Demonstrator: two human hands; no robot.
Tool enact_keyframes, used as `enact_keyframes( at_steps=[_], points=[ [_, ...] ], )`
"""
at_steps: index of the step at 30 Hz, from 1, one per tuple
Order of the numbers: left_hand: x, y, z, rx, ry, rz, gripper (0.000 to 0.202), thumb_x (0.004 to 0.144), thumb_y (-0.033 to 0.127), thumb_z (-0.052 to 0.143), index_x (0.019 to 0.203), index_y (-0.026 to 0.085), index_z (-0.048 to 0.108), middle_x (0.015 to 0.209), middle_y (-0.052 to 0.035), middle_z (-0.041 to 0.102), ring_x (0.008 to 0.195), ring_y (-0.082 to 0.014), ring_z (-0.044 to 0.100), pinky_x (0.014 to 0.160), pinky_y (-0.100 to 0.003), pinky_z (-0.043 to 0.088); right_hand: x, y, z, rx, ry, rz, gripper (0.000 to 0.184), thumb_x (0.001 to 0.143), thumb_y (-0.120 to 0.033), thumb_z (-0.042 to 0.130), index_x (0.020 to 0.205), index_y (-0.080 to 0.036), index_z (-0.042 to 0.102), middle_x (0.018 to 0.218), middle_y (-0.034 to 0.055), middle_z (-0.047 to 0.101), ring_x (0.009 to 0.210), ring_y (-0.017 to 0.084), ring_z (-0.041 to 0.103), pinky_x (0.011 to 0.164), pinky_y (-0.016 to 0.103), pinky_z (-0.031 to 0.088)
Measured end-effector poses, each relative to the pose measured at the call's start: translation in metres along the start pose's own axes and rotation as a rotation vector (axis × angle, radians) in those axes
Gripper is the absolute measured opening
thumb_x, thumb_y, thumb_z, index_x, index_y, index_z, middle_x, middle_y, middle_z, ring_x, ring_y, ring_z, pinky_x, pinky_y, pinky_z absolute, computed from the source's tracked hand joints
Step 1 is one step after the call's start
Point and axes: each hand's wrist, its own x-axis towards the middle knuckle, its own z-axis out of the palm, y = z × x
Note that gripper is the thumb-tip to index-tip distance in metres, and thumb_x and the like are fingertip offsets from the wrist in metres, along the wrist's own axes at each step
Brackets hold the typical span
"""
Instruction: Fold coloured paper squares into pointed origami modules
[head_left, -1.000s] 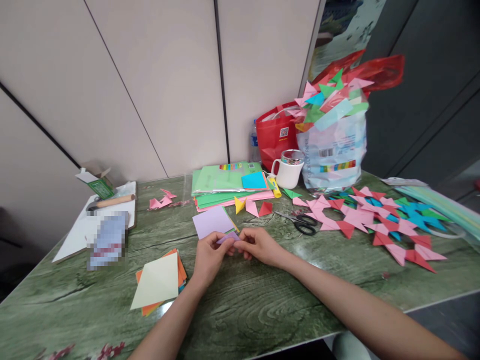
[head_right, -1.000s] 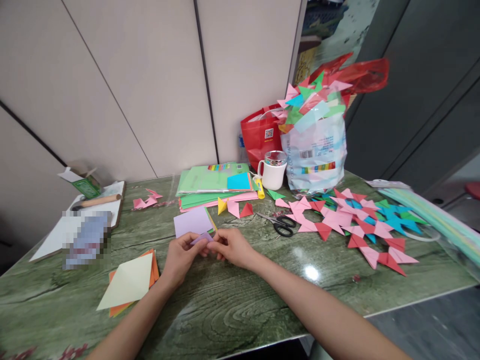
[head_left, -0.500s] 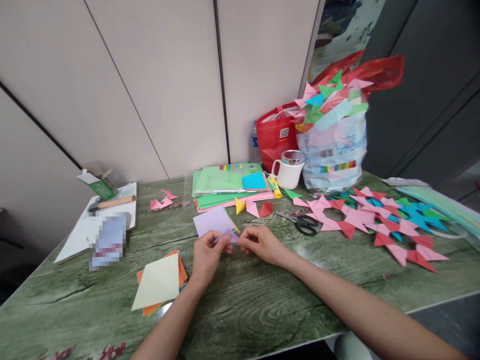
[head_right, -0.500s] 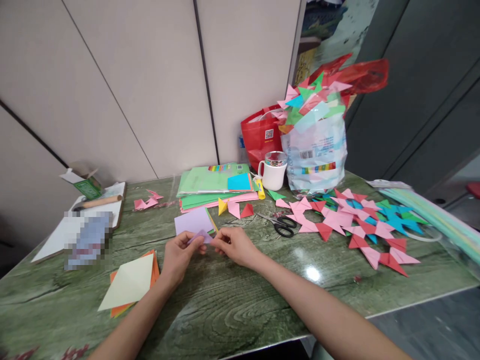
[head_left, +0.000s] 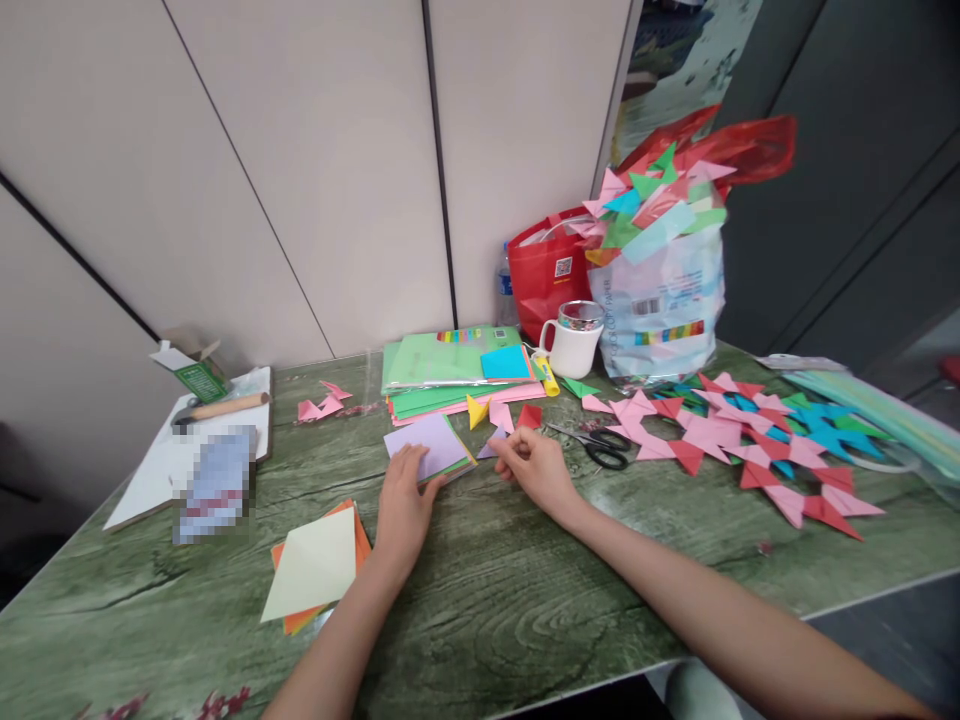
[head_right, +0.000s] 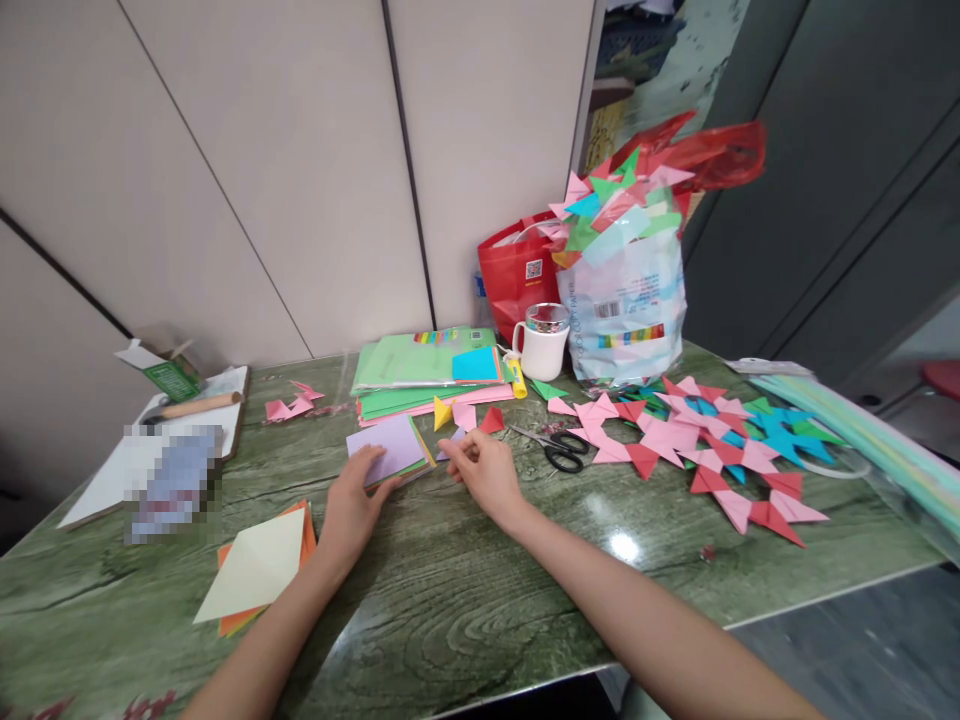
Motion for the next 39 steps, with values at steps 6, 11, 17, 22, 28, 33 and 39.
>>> enact_keyframes(
  at_steps=[6, 11, 17, 22, 28, 33, 39],
  points=[
    [0.003, 0.004, -0.006, 0.019, -0.07, -0.096, 0.031, 0.071, 0.023, 0.061, 0.102, 0.017, 0.057, 0.104, -0.011, 0.065, 0.097, -0.026, 0.06, 0.083, -0.04, 0.047, 0.0, 0.001, 0.001, -0.176, -0.02, -0.416, 0.015, 0.08, -0.03, 0.054, 0.073, -0.018, 0.06, 0.073, 0.0044, 0.064, 0.07, 0.017, 0.06, 0.065, 0.029, 0.048],
    [0.005, 0.008, -0.009, -0.01, -0.056, -0.147, 0.034, 0.069, 0.022, 0.064, 0.101, 0.016, 0.057, 0.104, -0.0118, 0.066, 0.095, -0.0254, 0.061, 0.084, -0.039, 0.046, -0.002, 0.012, 0.006, -0.279, -0.247, -0.576, 0.029, 0.08, -0.017, 0.052, 0.109, -0.02, 0.054, 0.107, 0.0096, 0.06, 0.102, 0.021, 0.052, 0.09, 0.04, 0.043],
    [0.006, 0.01, -0.011, -0.121, -0.036, -0.214, 0.033, 0.071, 0.023, 0.061, 0.102, 0.017, 0.054, 0.1, -0.0104, 0.068, 0.095, -0.022, 0.063, 0.084, -0.036, 0.047, -0.006, 0.017, 0.008, -0.32, -0.316, -0.494, 0.046, 0.079, -0.011, 0.049, 0.124, -0.017, 0.04, 0.114, 0.012, 0.055, 0.107, 0.021, 0.05, 0.092, 0.039, 0.042],
    [0.006, 0.011, -0.013, -0.144, -0.031, -0.21, 0.028, 0.079, 0.022, 0.049, 0.107, 0.018, 0.051, 0.096, -0.0094, 0.069, 0.089, -0.0199, 0.065, 0.079, -0.034, 0.047, -0.004, 0.015, 0.006, -0.352, -0.3, -0.567, 0.033, 0.079, -0.009, 0.048, 0.11, -0.018, 0.051, 0.116, 0.012, 0.053, 0.108, 0.021, 0.048, 0.092, 0.041, 0.042],
    [0.005, 0.019, -0.016, -0.024, 0.03, -0.195, 0.041, 0.083, 0.019, 0.038, 0.123, 0.015, 0.039, 0.071, -0.004, 0.067, 0.065, -0.0191, 0.064, 0.061, -0.029, 0.047, -0.004, 0.018, 0.011, -0.445, -0.373, -0.754, 0.037, 0.077, 0.0, 0.042, 0.106, -0.019, 0.057, 0.12, 0.009, 0.055, 0.121, 0.022, 0.036, 0.097, 0.046, 0.039],
    [0.004, 0.024, -0.019, -0.044, 0.169, -0.209, 0.047, 0.083, 0.021, 0.04, 0.129, 0.016, 0.034, 0.064, -0.0011, 0.064, 0.056, -0.0171, 0.061, 0.057, -0.027, 0.045, -0.005, 0.02, 0.013, -0.439, -0.363, -0.778, 0.04, 0.077, 0.001, 0.041, 0.109, -0.019, 0.057, 0.111, 0.0081, 0.061, 0.12, 0.023, 0.039, 0.095, 0.045, 0.041],
    [0.003, 0.028, -0.022, -0.063, 0.234, -0.276, 0.052, 0.083, 0.022, 0.042, 0.132, 0.016, 0.031, 0.093, -0.0102, 0.07, 0.087, -0.0234, 0.065, 0.071, -0.032, 0.048, -0.004, 0.014, 0.011, -0.321, -0.273, -0.784, 0.029, 0.082, -0.005, 0.041, 0.101, -0.017, 0.059, 0.101, 0.0108, 0.061, 0.106, 0.02, 0.051, 0.088, 0.039, 0.046]
  ],
)
